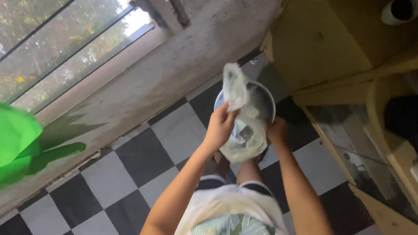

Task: The person removes a full plastic trash bag from a bucket, ties it, and places it on the floor. Then they retrieve a new plastic bag from a shelf, unfold it, and line the bucket with the new bag, adjusting it to fit.

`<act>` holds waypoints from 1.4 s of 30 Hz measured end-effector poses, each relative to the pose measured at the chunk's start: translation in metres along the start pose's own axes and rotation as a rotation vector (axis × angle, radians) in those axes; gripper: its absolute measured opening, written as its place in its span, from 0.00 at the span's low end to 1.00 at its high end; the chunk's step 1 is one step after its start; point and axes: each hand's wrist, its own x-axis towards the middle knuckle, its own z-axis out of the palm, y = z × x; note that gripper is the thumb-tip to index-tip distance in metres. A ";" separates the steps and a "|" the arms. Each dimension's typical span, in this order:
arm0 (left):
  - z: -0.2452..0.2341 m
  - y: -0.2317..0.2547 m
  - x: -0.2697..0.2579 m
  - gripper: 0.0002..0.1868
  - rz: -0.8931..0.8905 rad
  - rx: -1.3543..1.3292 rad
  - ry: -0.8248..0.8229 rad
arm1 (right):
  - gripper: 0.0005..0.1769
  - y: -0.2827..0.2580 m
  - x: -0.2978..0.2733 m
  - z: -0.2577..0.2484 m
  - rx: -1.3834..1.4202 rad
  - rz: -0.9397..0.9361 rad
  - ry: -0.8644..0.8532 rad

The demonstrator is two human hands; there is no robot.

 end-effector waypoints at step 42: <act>0.078 -0.388 0.094 0.22 -0.330 -0.079 0.123 | 0.26 0.437 0.134 0.300 0.191 -0.325 -0.086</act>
